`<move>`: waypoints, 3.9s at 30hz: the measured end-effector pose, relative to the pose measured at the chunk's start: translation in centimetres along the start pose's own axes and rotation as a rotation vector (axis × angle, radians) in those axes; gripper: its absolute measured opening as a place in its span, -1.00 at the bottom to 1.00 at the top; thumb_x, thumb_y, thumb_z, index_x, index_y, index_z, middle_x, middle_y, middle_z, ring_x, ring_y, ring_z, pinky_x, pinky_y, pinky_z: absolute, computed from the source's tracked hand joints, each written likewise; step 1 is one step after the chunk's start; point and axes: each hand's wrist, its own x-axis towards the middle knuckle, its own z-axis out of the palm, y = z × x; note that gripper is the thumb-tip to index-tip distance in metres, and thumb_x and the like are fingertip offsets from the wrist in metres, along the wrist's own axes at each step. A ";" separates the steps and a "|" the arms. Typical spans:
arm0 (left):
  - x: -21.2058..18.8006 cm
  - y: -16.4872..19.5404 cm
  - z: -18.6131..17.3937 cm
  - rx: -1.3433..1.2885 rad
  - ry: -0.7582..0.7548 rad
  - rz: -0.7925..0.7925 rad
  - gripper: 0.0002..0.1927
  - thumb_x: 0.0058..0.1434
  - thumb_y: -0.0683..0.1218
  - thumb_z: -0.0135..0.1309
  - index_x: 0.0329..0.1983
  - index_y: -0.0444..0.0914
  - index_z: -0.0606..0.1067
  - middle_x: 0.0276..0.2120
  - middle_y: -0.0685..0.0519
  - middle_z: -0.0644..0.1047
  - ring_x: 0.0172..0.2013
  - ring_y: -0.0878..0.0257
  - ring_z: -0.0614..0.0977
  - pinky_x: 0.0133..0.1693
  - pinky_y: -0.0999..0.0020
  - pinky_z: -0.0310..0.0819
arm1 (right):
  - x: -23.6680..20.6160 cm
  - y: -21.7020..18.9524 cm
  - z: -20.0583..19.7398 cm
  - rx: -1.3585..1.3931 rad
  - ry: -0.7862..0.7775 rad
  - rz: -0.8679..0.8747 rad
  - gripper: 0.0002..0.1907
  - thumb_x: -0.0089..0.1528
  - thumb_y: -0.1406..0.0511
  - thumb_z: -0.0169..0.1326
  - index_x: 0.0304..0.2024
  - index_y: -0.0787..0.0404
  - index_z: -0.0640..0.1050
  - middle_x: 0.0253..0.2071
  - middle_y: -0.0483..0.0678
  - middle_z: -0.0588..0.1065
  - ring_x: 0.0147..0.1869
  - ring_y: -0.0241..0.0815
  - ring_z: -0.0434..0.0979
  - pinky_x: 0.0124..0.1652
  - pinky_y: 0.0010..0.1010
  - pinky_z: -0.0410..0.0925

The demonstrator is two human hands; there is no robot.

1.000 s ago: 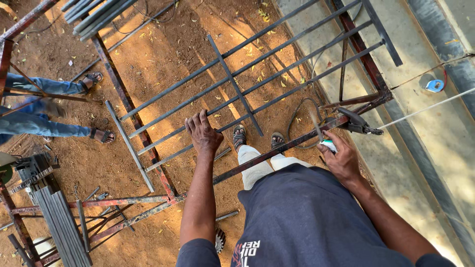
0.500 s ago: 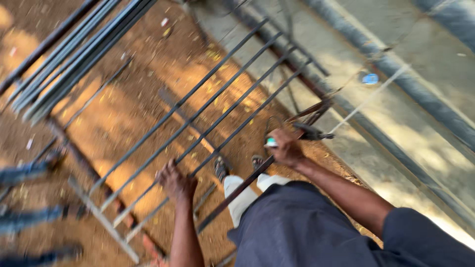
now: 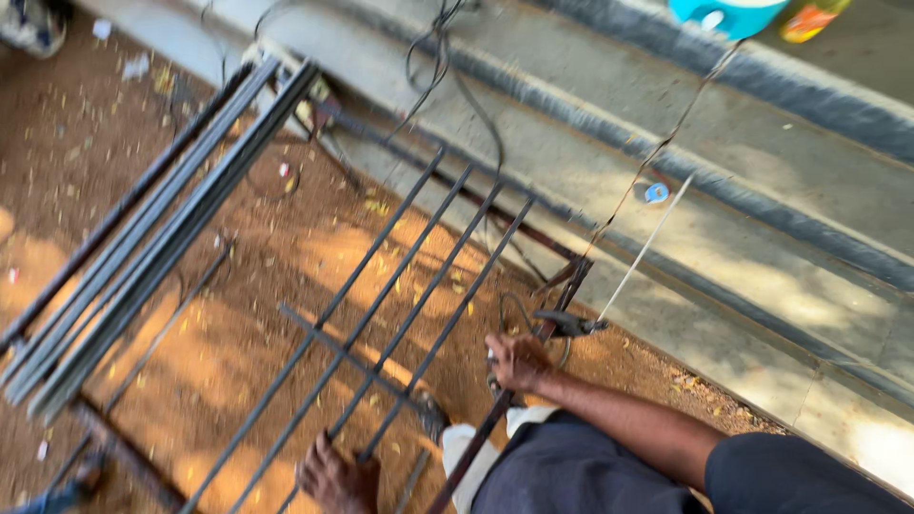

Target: The person constructs a metal frame, using a welding torch to join metal bars together. They use a measuring tape to check distances between the bars and hold a metal rod to align the components during the welding process.

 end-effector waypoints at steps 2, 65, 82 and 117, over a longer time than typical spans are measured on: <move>0.1 0.1 0.8 -0.025 0.061 0.009 -0.23 -0.22 -0.12 0.12 0.21 -0.18 0.41 0.03 -0.09 0.46 0.13 -0.10 0.47 0.31 -0.06 0.33 | 0.1 0.0 -0.5 0.010 0.030 -0.014 -0.73 0.16 0.21 0.21 -0.23 0.19 0.44 -0.39 0.01 0.53 -0.35 -0.03 0.59 -0.35 -0.13 0.45; -0.1 -4.1 -4.3 -0.438 -0.026 -0.157 0.01 -0.17 0.08 0.40 0.36 -0.22 0.24 0.37 -0.20 0.24 0.36 -0.21 0.12 0.38 -0.12 -0.26 | 1.7 -9.0 0.0 -0.149 -0.045 0.374 -0.45 -0.02 0.23 0.17 0.06 0.04 0.46 -0.08 0.21 0.60 0.04 0.31 0.60 0.00 0.10 0.47; -0.7 -4.8 0.9 -0.161 -0.206 -0.146 -0.05 -0.13 -0.22 0.07 0.44 -0.26 0.12 0.39 -0.31 0.13 0.47 -0.23 -0.03 0.44 -0.04 -0.41 | 1.5 -6.2 3.0 -0.311 -0.038 0.201 -0.61 0.06 0.23 0.15 -0.07 0.23 0.57 -0.25 0.22 0.62 -0.15 0.23 0.64 -0.14 0.03 0.44; 5.8 -9.9 -1.8 -0.108 -0.283 -0.013 0.45 -0.01 0.76 -0.20 0.56 -0.40 -0.17 0.56 -0.24 -0.22 0.54 -0.02 -0.29 0.45 -0.01 -0.61 | 3.7 -7.5 2.6 -0.331 -0.234 0.380 -0.62 0.14 0.20 0.08 0.01 0.06 0.60 -0.08 0.15 0.63 -0.06 0.21 0.64 -0.06 0.02 0.42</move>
